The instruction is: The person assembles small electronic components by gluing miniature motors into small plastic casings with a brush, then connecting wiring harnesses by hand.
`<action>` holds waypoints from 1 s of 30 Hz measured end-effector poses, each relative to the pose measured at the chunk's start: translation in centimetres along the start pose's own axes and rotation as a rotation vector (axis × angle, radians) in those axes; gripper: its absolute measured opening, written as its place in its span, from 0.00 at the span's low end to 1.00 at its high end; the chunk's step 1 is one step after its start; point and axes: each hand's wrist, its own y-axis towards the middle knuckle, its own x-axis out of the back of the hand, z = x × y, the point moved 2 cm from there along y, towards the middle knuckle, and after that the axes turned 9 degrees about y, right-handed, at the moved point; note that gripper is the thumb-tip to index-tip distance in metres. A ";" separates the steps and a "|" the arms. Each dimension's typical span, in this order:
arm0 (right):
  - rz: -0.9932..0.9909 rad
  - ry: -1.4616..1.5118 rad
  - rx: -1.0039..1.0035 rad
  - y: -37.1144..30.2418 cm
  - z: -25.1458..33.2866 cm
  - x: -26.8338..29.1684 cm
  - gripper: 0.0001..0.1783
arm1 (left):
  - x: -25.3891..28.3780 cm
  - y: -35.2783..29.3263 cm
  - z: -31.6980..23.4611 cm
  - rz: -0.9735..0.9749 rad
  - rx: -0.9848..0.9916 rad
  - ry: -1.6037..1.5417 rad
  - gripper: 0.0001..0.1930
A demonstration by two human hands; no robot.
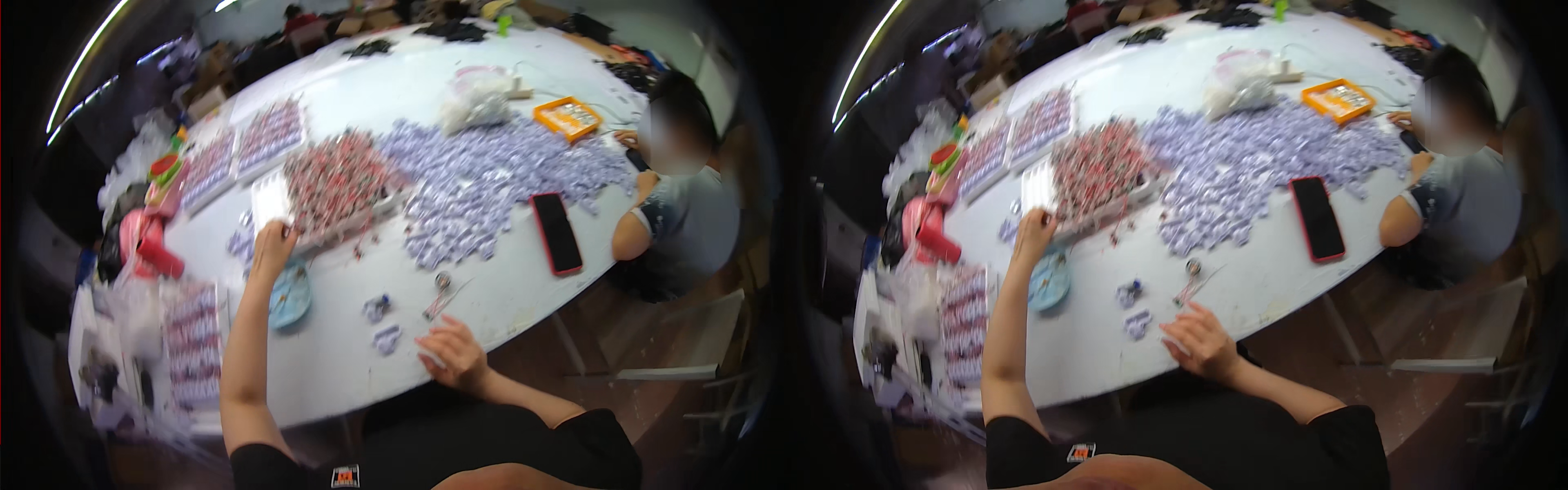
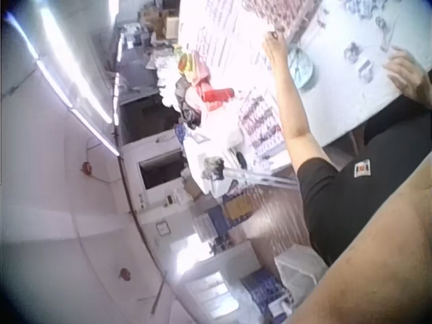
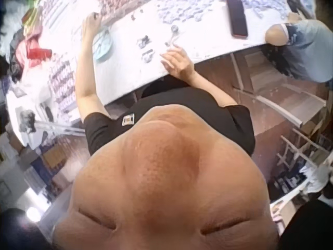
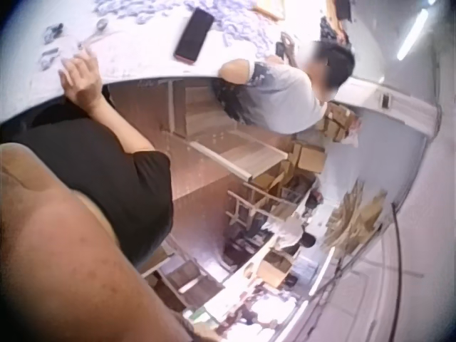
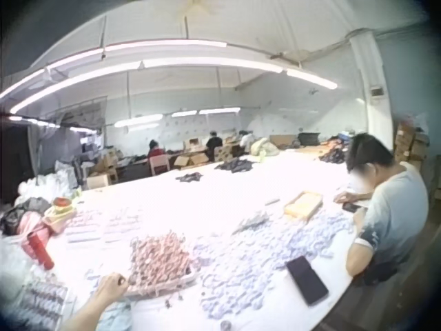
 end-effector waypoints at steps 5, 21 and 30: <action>-0.020 -0.042 -0.024 -0.1 -0.8 0.6 0.18 | 0.3 2.4 -2.2 0.124 0.078 -0.085 0.11; -0.020 -0.053 -0.005 -0.2 -0.2 0.1 0.17 | 1.4 3.6 -2.4 0.345 -0.035 0.213 0.11; -0.027 -0.053 -0.005 0.1 -0.2 0.0 0.17 | 3.9 3.9 -4.2 0.247 -0.161 0.457 0.10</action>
